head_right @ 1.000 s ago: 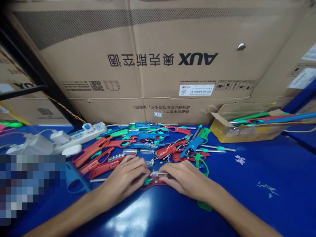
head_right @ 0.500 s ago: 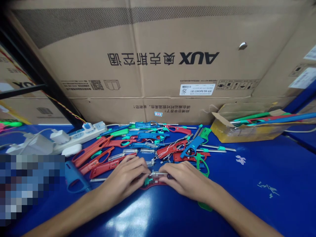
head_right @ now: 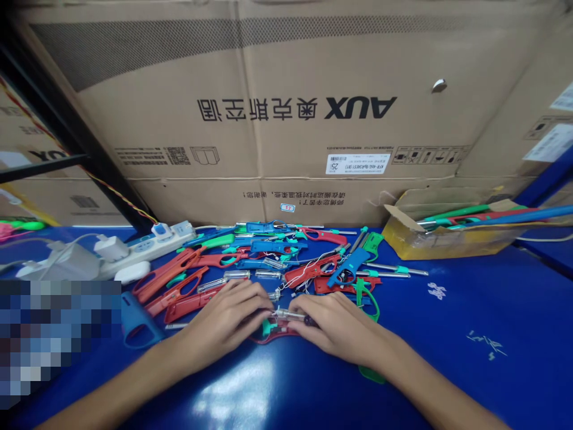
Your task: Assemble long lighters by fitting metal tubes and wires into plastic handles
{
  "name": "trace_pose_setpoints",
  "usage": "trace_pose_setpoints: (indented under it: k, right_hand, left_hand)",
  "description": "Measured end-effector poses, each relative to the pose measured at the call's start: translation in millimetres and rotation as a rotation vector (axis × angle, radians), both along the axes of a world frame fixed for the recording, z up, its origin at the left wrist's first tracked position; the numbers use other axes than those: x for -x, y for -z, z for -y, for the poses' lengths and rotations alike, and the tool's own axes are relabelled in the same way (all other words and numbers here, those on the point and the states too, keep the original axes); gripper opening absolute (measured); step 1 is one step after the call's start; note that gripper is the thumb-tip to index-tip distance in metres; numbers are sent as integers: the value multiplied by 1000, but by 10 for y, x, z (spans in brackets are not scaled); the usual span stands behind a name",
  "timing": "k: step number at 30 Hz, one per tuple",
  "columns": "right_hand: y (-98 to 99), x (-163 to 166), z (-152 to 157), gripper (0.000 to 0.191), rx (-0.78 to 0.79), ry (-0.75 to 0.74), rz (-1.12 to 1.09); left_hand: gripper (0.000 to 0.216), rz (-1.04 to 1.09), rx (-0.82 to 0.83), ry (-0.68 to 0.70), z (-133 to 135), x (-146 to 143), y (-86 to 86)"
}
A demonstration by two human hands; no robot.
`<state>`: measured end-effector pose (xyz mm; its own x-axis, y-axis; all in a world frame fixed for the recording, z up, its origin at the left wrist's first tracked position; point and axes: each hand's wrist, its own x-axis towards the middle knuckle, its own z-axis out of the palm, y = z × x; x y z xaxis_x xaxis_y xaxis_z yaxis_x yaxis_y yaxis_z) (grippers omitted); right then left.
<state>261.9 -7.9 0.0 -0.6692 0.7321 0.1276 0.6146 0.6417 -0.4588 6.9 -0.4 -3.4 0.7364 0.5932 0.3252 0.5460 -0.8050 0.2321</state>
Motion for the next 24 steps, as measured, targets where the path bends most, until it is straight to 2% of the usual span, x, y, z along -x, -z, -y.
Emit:
trace_pose_setpoints:
  k: [5, 9, 14, 24]
  right_hand:
    - [9, -52, -28, 24, -79, 42, 23]
    - [-77, -155, -55, 22, -67, 19, 108]
    - [-194, -249, -71, 29, -16, -46, 118]
    - [-167, -241, -74, 32, -7, -76, 162]
  left_hand:
    - [18, -57, -84, -15, -74, 95, -17]
    - [18, -71, -28, 10, -84, 137, -31]
    - [20, -76, 52, 47, -63, 130, -26]
    - [19, -96, 75, 48, -41, 120, -10]
